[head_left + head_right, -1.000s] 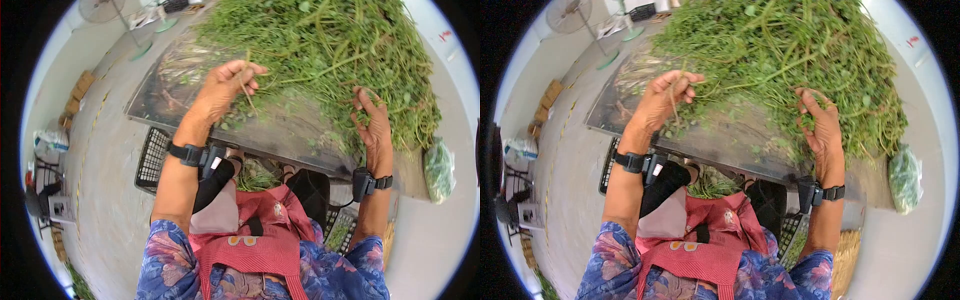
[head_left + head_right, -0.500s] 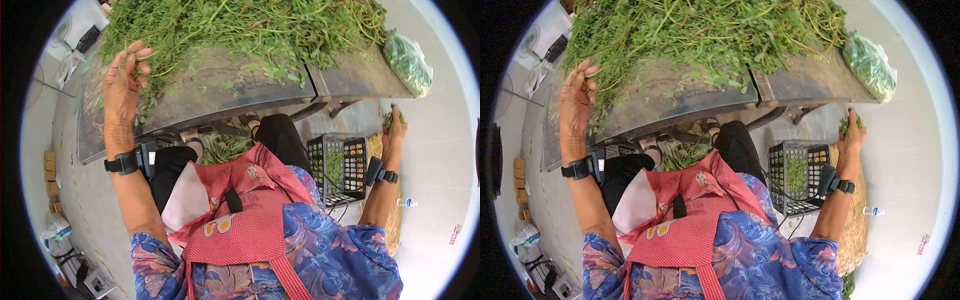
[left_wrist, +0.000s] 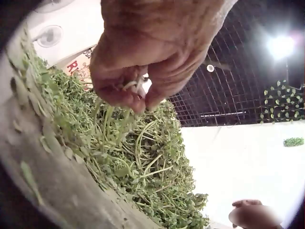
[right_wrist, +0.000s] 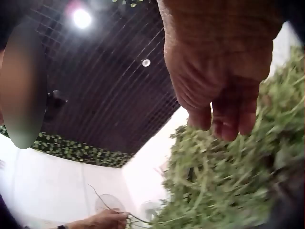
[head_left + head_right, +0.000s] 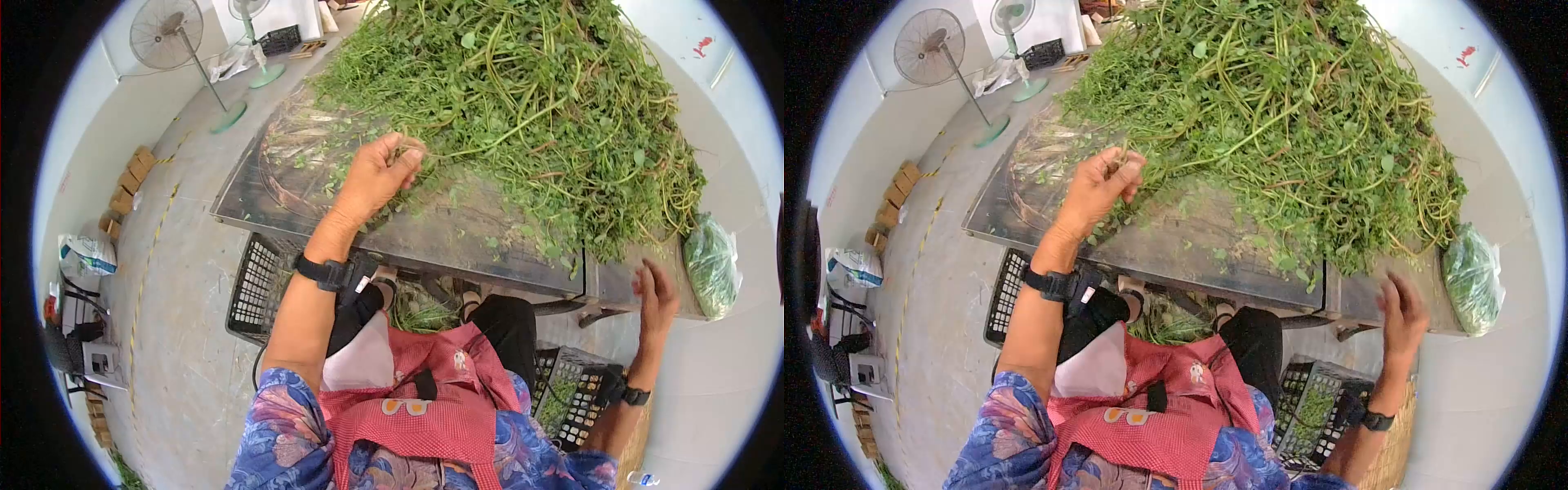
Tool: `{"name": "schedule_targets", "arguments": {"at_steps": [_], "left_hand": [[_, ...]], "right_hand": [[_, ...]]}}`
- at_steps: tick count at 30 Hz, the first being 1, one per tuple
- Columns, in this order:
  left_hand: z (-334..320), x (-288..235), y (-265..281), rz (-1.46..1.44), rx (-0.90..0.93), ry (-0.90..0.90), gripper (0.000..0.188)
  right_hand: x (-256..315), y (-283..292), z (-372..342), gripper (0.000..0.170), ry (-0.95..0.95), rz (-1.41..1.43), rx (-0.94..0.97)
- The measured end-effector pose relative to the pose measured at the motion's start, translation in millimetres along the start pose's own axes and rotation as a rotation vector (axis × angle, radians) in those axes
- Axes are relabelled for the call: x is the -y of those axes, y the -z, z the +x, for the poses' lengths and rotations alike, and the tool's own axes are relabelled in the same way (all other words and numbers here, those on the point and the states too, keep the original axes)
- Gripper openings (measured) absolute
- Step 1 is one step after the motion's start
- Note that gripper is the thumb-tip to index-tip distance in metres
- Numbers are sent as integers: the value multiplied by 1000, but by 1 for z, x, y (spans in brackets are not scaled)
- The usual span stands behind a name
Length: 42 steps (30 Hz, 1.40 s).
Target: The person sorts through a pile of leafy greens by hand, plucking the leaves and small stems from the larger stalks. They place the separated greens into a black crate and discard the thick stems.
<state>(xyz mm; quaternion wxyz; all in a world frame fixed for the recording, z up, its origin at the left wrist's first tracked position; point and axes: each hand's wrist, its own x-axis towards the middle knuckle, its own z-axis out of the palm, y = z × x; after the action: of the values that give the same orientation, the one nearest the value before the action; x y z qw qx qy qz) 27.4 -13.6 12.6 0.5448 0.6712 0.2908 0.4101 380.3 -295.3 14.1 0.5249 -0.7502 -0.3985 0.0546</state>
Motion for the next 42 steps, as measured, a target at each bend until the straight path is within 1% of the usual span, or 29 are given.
{"name": "schedule_targets", "arguments": {"at_steps": [1, 3, 4, 5, 7, 8, 10, 14, 16, 17, 18, 19, 20, 21, 23, 24, 26, 27, 28, 29, 30, 33, 34, 35, 36, 37, 39, 40, 42], "left_hand": [[3, 6, 4, 4, -8, -6, 21], [10, 26, 15, 460, -365, -134, 29], [9, 20, 19, 531, -415, -68, 39], [11, 23, 25, 540, -427, -72, 39], [11, 33, 37, 529, -504, 58, 45], [11, 34, 43, 533, -517, 58, 45], [10, 29, 52, 215, -479, 331, 40], [15, 37, 49, 21, -564, 308, 42], [18, 44, 45, -9, -677, 179, 39], [18, 46, 47, -12, -683, 178, 39], [16, 42, 49, 244, -632, 69, 35], [13, 31, 48, 499, -574, -42, 31], [10, 20, 43, 488, -554, -74, 30], [8, 15, 40, 487, -557, -79, 30], [5, 11, 33, 465, -512, -307, 30], [4, 12, 29, 464, -508, -311, 30], [2, 14, 24, 512, -397, -477, 31], [2, 15, 21, 511, -395, -480, 31], [2, 16, 18, 471, -413, -441, 31], [3, 16, 18, 428, -433, -404, 32], [1, 3, 18, 528, -447, -302, 33], [4, 8, 17, 412, -462, -335, 33], [3, 12, 18, 410, -461, -331, 33], [2, 16, 19, 548, -376, -460, 33], [2, 16, 19, 685, -288, -590, 34], [1, 16, 17, 682, -287, -589, 34], [-2, 15, 12, 749, -294, -409, 36], [-2, 11, 13, 749, -303, -409, 36], [-2, 0, 14, 532, -490, -533, 42]], "right_hand": [[25, -25, 9, 20, 81, 117, 5], [76, -71, 20, 17, 170, 147, 179], [92, -95, 26, 17, 224, 144, 241], [105, -118, 30, 16, 277, 142, 303], [119, -160, 33, 14, 416, 117, 349], [125, -175, 31, 14, 424, 125, 357], [137, -202, 28, 14, 356, 247, 542], [151, -235, 24, 17, 240, 344, 654], [150, -246, 29, 18, 227, 378, 669], [151, -251, 32, 19, 214, 416, 677], [154, -256, 34, 19, 220, 416, 681], [158, -261, 36, 25, 142, 452, 688], [161, -265, 40, 31, 64, 487, 694], [165, -269, 45, 31, 70, 487, 693], [171, -277, 58, 46, -258, 477, 929], [174, -288, 61, 53, -372, 498, 982], [176, -306, 68, 48, -414, 596, 997], [174, -314, 70, 43, -461, 692, 1016], [173, -323, 69, 35, -389, 846, 1034], [170, -327, 72, 35, -382, 843, 1036], [173, -326, 69, 33, -383, 849, 995], [181, -321, 65, 33, -374, 794, 964], [182, -321, 67, 33, -436, 702, 1011], [183, -319, 69, 34, -498, 612, 1052], [184, -318, 68, 35, -441, 591, 1086], [183, -320, 68, 35, -443, 589, 1085], [183, -325, 68, 33, -200, 720, 1046], [184, -321, 70, 29, -152, 702, 1028], [187, -314, 72, 27, -109, 819, 975]]}}
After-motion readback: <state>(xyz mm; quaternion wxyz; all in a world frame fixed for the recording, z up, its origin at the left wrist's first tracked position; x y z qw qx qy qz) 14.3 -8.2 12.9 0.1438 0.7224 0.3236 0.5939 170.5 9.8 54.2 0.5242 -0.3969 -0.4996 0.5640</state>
